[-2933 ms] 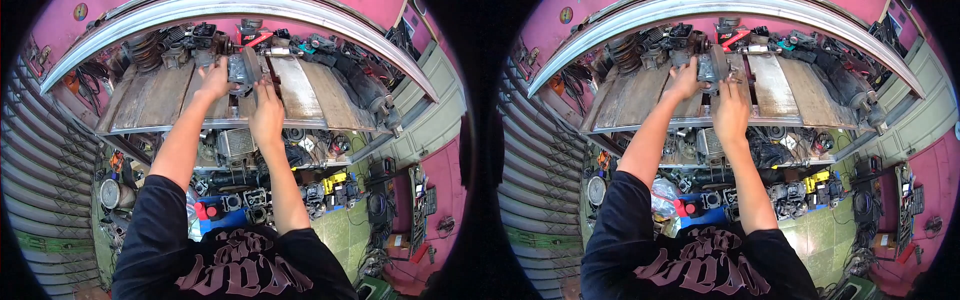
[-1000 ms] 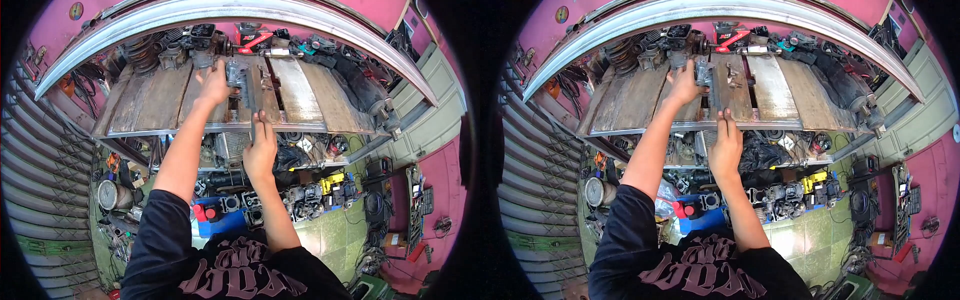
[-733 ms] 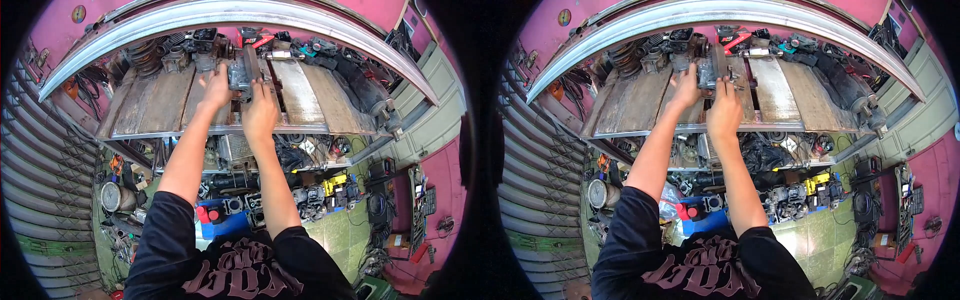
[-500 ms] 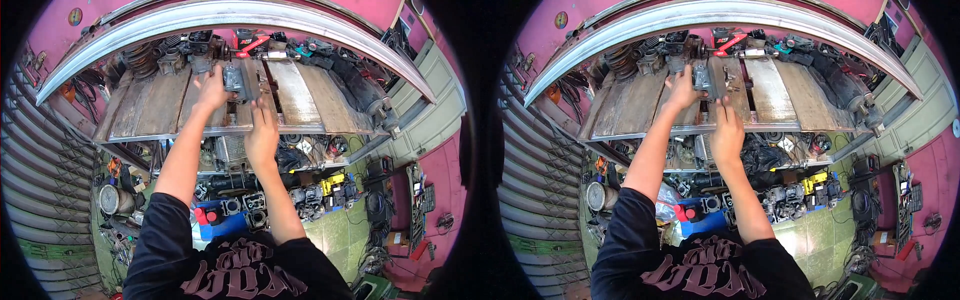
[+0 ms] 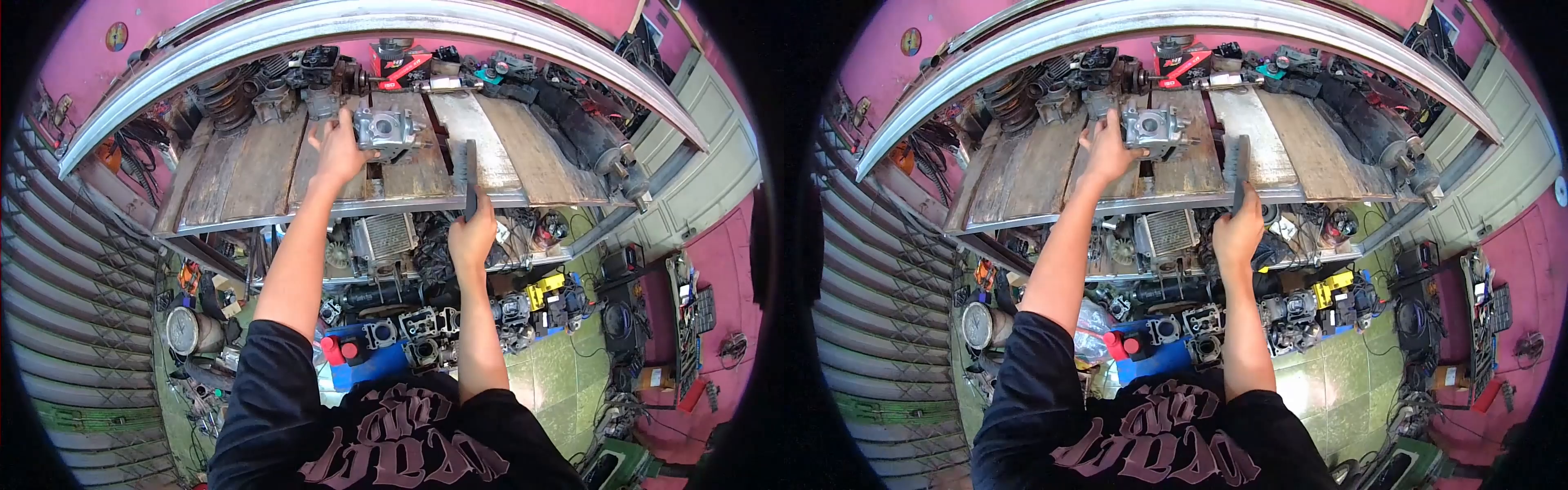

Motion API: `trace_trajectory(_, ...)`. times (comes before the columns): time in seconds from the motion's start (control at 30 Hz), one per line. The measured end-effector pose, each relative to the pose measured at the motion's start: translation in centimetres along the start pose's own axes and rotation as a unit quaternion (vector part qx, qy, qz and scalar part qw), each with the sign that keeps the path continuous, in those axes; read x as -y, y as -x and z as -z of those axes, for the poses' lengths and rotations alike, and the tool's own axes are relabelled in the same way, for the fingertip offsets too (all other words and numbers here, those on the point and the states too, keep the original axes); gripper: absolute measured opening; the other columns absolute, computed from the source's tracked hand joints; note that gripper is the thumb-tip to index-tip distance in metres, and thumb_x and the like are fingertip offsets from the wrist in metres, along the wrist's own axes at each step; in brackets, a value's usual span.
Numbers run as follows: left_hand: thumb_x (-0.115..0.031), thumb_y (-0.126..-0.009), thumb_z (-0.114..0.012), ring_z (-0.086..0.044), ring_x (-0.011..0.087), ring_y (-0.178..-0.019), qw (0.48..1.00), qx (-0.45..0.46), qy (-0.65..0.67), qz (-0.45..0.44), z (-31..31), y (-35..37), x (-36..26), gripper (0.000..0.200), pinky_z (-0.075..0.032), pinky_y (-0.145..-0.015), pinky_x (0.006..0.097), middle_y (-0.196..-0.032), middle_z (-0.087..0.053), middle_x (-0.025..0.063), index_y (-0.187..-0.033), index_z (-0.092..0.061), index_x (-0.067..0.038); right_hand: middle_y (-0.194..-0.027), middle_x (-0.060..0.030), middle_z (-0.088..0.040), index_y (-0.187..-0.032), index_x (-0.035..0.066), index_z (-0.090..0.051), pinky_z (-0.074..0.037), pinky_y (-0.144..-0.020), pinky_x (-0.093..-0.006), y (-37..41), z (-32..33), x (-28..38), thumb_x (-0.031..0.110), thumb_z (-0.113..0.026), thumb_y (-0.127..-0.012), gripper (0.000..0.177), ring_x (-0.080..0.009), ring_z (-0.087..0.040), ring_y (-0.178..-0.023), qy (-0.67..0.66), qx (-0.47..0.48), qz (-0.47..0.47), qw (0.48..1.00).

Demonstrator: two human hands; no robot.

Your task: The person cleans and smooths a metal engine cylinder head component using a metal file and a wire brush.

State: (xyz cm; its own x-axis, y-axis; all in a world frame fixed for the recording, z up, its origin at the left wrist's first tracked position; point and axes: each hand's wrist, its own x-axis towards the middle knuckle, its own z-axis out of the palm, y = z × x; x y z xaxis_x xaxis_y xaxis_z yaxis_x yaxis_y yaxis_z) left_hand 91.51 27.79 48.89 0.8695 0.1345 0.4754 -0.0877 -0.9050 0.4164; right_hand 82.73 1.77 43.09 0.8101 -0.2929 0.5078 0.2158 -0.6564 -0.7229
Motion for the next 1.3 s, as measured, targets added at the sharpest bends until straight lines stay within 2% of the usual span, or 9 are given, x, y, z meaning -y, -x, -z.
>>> trace_trajectory(0.17, -0.030, -0.068, -0.097, -0.054, 0.0417, -0.133, 1.000, 0.002, -0.009, 0.010, 0.4, 0.6, -0.3, 0.089, -0.018, -0.114, 0.0681, -0.125, -0.069, 0.0220, -0.133, -0.040, -0.007, -0.125, -0.0273, -0.068, -0.135, 0.000, -0.060, -0.050, -0.106, -0.0489, -2.4, -1.7, -1.1, -0.004, -0.066, -0.080, 0.055, -0.0435, -0.064, -0.121, 0.082, 0.048, -0.061, 0.994)
trace_trajectory(0.33, -0.030, -0.070, -0.096, -0.054, 0.0418, -0.133, 1.000, 0.000, -0.012, 0.018, 0.2, 0.9, -0.3, 0.087, -0.018, -0.114, 0.0682, -0.124, -0.070, 0.0223, -0.132, -0.040, -0.007, -0.124, -0.0234, -0.068, -0.129, -0.004, -0.061, -0.031, -0.124, -0.0572, -4.2, -3.0, -0.7, 0.008, -0.077, -0.082, 0.051, -0.0406, -0.054, -0.135, 0.220, -0.031, 0.126, 0.967)
trace_trajectory(0.53, -0.030, -0.070, -0.096, -0.054, 0.0427, -0.133, 1.000, 0.005, -0.014, 0.024, 0.3, 1.1, -0.5, 0.086, -0.018, -0.114, 0.0685, -0.124, -0.070, 0.0232, -0.131, -0.040, -0.007, -0.118, -0.0241, -0.072, -0.128, -0.002, -0.064, -0.033, -0.121, -0.0582, -6.9, -6.2, 4.1, 0.017, -0.086, -0.080, 0.056, -0.0427, -0.064, -0.120, 0.008, 0.116, 0.130, 0.985)
trace_trajectory(0.77, -0.028, -0.071, -0.095, -0.054, 0.0444, -0.132, 0.999, 0.011, -0.017, 0.043, 0.6, 2.0, -0.6, 0.090, -0.019, -0.114, 0.0686, -0.124, -0.070, 0.0210, -0.138, -0.038, -0.005, -0.111, -0.0200, -0.073, -0.113, -0.001, -0.069, -0.037, -0.120, -0.0563, -7.5, -8.3, 5.4, 0.023, -0.092, -0.074, 0.052, -0.0401, -0.066, -0.112, 0.112, 0.080, 0.186, 0.973)
trace_trajectory(0.8, -0.026, -0.071, -0.095, -0.054, 0.0443, -0.133, 0.999, 0.010, -0.017, 0.044, 0.6, 2.1, -0.5, 0.092, -0.019, -0.115, 0.0682, -0.126, -0.069, 0.0212, -0.139, -0.038, -0.005, -0.119, -0.0198, -0.071, -0.129, 0.000, -0.067, -0.031, -0.126, -0.0513, -7.6, -8.0, 5.4, 0.026, -0.090, -0.076, 0.064, -0.0376, -0.063, -0.119, 0.139, 0.132, 0.182, 0.964)
trace_trajectory(0.83, -0.024, -0.070, -0.095, -0.053, 0.0443, -0.134, 0.999, 0.008, -0.018, 0.046, 0.6, 2.2, -0.5, 0.093, -0.019, -0.115, 0.0679, -0.128, -0.068, 0.0213, -0.140, -0.038, -0.005, -0.119, -0.0198, -0.071, -0.129, 0.000, -0.067, -0.031, -0.126, -0.0513, -7.7, -7.7, 5.4, 0.026, -0.090, -0.076, 0.064, -0.0376, -0.063, -0.119, 0.140, 0.132, 0.183, 0.964)
trace_trajectory(1.0, -0.019, -0.064, -0.096, -0.036, 0.0406, -0.145, 0.997, -0.057, 0.003, 0.047, 1.1, 4.0, -0.8, 0.122, -0.019, -0.117, 0.0658, -0.154, -0.045, 0.0202, -0.162, -0.024, -0.008, -0.112, -0.0178, -0.070, -0.110, 0.003, -0.077, -0.029, -0.128, -0.0517, -7.0, -7.3, 5.8, 0.019, -0.085, -0.075, 0.039, -0.0343, -0.063, -0.115, 0.114, 0.079, 0.287, 0.948)
trace_trajectory(1.1, -0.017, -0.061, -0.096, -0.037, 0.0412, -0.144, 0.983, -0.176, -0.011, -0.051, 1.4, 5.5, -0.9, 0.123, -0.019, -0.118, 0.0649, -0.154, -0.045, 0.0187, -0.162, -0.026, -0.010, -0.104, -0.0161, -0.069, -0.104, 0.005, -0.078, -0.028, -0.128, -0.0535, -6.5, -7.3, 7.1, 0.016, -0.074, -0.082, 0.025, -0.0330, -0.064, -0.111, 0.136, 0.072, 0.334, 0.930)
trace_trajectory(1.3, -0.019, -0.064, -0.091, -0.041, 0.0360, -0.141, 0.985, -0.144, -0.038, -0.081, 3.2, 6.6, -1.8, 0.108, -0.022, -0.117, 0.0620, -0.143, -0.058, 0.0131, -0.158, -0.038, -0.014, -0.096, -0.0143, -0.065, -0.100, 0.006, -0.077, -0.029, -0.128, -0.0549, -5.6, -7.6, 10.4, 0.011, -0.061, -0.089, 0.020, -0.0321, -0.064, -0.106, 0.098, 0.059, 0.392, 0.913)
